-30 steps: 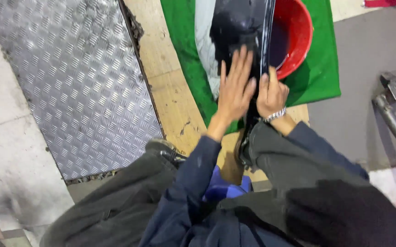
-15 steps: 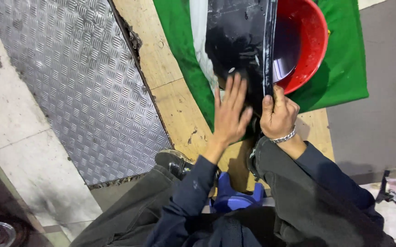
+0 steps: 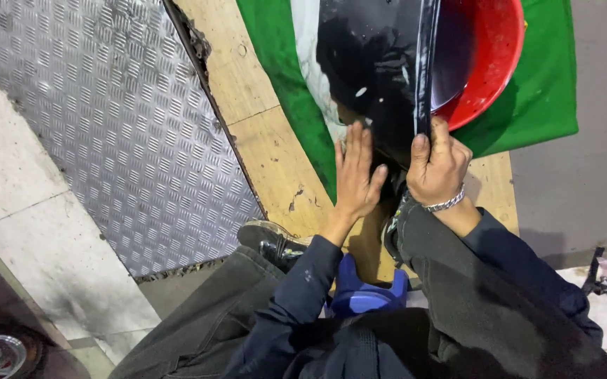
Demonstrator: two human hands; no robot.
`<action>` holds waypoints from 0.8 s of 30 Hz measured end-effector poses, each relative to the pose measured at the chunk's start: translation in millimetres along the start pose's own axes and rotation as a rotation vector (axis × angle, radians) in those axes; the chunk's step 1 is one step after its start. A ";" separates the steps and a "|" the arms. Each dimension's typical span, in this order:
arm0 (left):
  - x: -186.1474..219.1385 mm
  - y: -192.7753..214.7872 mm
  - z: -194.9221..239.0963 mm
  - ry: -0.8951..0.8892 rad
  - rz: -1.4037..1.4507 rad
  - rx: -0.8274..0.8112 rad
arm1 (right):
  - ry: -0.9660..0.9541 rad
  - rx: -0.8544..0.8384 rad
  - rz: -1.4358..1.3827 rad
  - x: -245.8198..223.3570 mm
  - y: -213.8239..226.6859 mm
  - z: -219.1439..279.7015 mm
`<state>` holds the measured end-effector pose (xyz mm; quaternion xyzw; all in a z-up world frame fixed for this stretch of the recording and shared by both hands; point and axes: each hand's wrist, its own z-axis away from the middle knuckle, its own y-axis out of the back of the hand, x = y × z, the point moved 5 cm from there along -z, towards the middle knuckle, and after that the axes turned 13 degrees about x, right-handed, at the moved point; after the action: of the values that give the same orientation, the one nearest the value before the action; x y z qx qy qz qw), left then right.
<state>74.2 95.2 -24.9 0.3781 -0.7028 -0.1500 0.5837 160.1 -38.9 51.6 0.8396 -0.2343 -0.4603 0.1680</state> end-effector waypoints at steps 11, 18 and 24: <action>14.5 12.8 -58.5 0.156 -0.038 0.073 | -0.062 -0.125 -0.002 -11.8 1.7 -9.6; -0.5 1.3 -45.2 0.222 0.107 0.125 | -0.023 -0.032 -0.021 -1.1 3.8 -0.1; 16.8 9.1 -45.2 0.313 0.170 0.153 | -0.016 -0.030 -0.011 0.1 0.9 2.6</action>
<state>112.6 99.8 5.3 0.3795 -0.6421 0.0144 0.6660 157.7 -39.9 50.6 0.8346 -0.2240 -0.4716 0.1759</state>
